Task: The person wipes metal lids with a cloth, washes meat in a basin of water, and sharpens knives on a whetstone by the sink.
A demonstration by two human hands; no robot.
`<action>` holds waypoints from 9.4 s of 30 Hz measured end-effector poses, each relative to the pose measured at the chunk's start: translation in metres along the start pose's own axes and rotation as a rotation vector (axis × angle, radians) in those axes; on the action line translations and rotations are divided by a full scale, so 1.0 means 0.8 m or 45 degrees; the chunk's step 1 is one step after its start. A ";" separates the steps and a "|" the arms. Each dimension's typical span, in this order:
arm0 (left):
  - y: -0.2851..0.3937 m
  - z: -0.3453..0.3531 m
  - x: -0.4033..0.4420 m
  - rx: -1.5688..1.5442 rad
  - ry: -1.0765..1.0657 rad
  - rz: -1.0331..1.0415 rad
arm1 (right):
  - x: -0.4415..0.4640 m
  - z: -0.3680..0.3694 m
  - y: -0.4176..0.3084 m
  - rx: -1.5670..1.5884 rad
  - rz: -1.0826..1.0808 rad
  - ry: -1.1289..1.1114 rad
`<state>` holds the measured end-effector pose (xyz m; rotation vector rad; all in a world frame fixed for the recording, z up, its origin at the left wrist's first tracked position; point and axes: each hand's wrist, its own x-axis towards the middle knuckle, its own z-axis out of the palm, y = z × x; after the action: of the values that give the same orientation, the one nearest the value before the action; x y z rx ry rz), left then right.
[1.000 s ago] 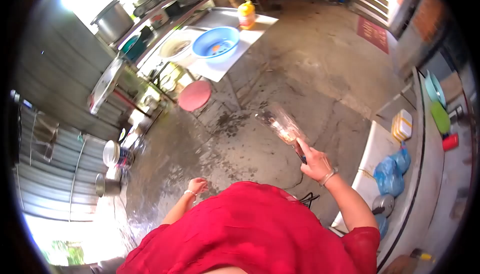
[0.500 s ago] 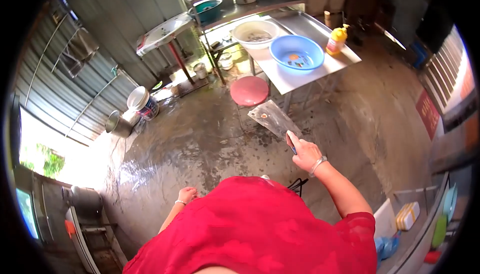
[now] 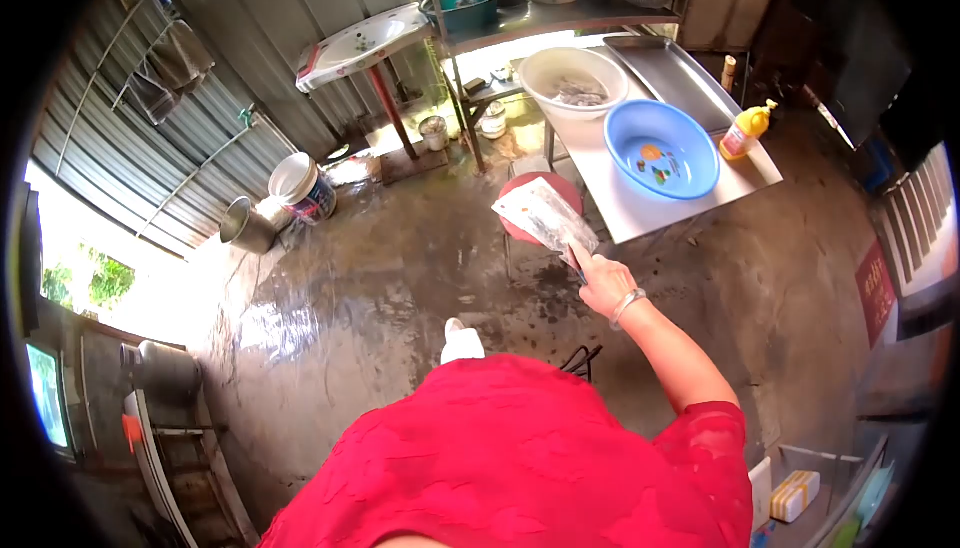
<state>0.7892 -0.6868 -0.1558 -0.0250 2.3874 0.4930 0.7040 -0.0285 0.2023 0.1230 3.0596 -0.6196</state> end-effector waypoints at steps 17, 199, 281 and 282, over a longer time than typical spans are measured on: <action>0.181 -0.354 0.229 -1.344 0.104 -0.397 | 0.282 0.023 -0.020 -0.091 0.281 0.118; 0.676 -1.063 0.917 0.722 0.813 0.915 | 1.412 0.065 -0.288 1.171 0.003 0.340; 0.487 -1.153 1.009 0.666 1.185 1.010 | 1.363 0.189 -0.459 -0.353 -0.358 -0.492; 0.490 -1.153 1.015 0.625 1.168 0.969 | 1.363 0.191 -0.459 -0.382 -0.374 -0.409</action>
<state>-0.4687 -0.5589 0.0978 1.1285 3.3157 0.2128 -0.4122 -0.3448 0.1678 -0.3950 2.8270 -0.1548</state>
